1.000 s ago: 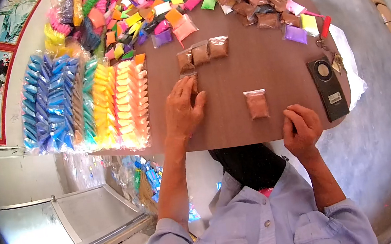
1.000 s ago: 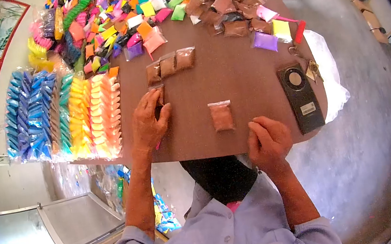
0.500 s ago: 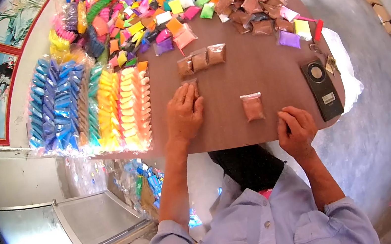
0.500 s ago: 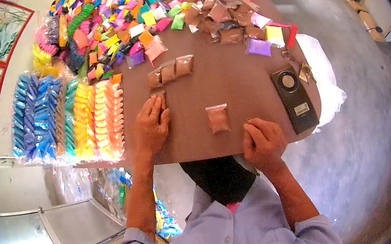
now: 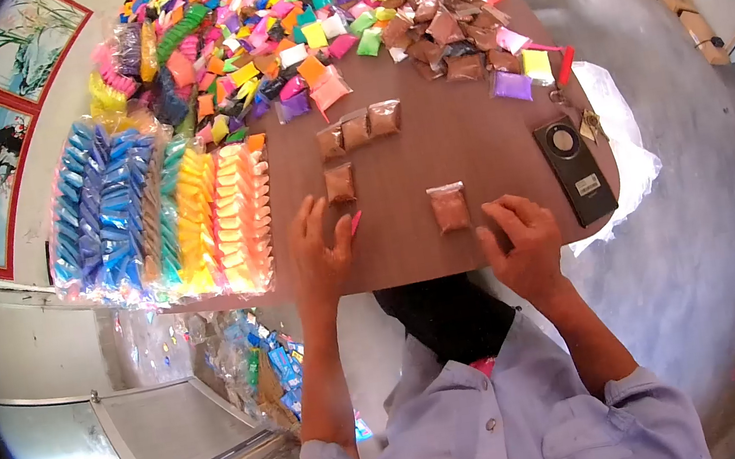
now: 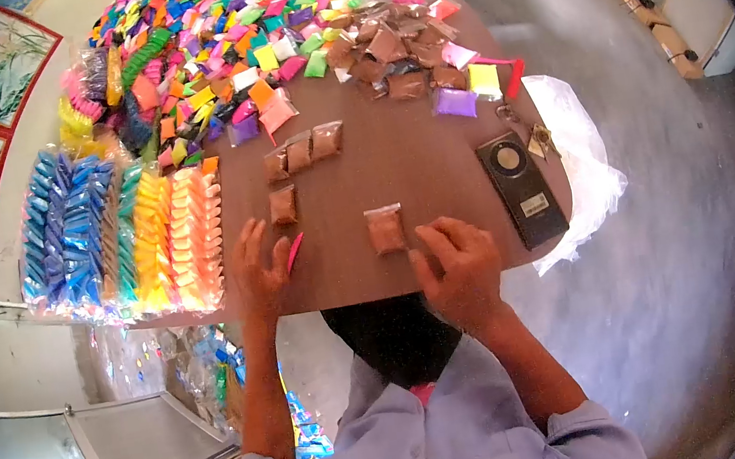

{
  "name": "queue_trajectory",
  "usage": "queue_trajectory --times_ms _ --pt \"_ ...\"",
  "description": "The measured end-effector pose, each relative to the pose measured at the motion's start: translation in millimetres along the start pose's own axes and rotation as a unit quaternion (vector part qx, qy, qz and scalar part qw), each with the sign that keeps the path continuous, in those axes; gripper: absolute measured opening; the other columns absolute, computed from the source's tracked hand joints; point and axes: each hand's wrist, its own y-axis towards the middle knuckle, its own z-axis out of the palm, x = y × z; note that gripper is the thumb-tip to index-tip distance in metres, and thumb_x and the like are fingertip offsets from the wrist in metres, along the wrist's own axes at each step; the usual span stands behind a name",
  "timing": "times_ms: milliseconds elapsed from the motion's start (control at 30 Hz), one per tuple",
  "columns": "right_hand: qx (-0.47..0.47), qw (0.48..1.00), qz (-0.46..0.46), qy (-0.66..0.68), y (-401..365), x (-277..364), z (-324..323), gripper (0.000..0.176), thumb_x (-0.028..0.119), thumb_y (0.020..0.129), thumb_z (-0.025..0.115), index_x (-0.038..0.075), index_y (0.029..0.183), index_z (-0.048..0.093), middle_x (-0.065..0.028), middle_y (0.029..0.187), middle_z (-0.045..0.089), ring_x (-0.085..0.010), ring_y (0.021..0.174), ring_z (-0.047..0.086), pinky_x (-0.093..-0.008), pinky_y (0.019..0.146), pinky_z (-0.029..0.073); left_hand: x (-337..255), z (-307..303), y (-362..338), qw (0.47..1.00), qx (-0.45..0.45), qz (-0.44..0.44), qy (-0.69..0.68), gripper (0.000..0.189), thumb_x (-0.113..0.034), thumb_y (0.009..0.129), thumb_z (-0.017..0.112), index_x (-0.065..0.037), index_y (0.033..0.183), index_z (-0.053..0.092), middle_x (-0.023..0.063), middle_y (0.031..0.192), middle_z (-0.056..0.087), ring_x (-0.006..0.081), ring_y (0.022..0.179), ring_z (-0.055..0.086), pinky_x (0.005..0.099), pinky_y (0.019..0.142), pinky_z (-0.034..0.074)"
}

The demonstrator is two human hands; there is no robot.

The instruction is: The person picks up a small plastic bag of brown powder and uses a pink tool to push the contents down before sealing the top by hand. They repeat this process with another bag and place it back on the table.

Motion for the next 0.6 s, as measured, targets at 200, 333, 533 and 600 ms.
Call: queue_trajectory --times_ms 200,333,533,600 --pt "0.068 0.994 -0.071 -0.042 23.2 17.2 8.6 0.037 0.022 0.086 0.084 0.014 0.122 0.078 -0.0133 0.122 0.071 -0.0336 0.113 0.069 -0.0468 0.095 0.055 26.8 10.6 -36.2 0.99 -0.038 -0.091 -0.1 0.041 -0.025 0.101 0.078 0.001 0.132 0.07 0.0218 0.142 0.067 0.0401 0.129 0.064 0.0473 0.11 0.053" --pt "0.107 0.992 -0.071 -0.011 30.8 4.2 20.7 0.038 0.022 0.087 0.085 0.015 0.123 0.078 -0.0147 0.123 0.071 -0.0335 0.113 0.069 -0.044 0.095 0.056 25.4 16.6 -37.8 0.994 -0.066 -0.065 -0.049 0.037 -0.023 0.101 0.078 0.002 0.128 0.072 0.0207 0.138 0.069 0.0383 0.125 0.066 0.0464 0.107 0.054" --pt "0.09 0.992 0.033 0.078 38.5 -1.2 22.2 0.033 0.014 0.093 0.081 0.006 0.125 0.075 -0.0165 0.125 0.072 -0.038 0.115 0.069 -0.044 0.099 0.057 26.9 16.0 -38.5 0.987 -0.078 -0.096 -0.102 0.031 -0.022 0.101 0.077 0.003 0.12 0.075 0.0209 0.132 0.072 0.0386 0.121 0.068 0.0458 0.104 0.056" --pt "0.085 0.993 0.032 0.079 49.3 0.3 23.6 0.032 0.012 0.095 0.079 0.002 0.125 0.074 -0.0179 0.126 0.071 -0.0397 0.116 0.068 -0.0445 0.1 0.056 25.0 15.1 -38.6 0.986 -0.087 -0.09 -0.113 0.026 -0.018 0.102 0.076 0.002 0.118 0.074 0.0204 0.128 0.073 0.0389 0.118 0.069 0.0463 0.103 0.055"
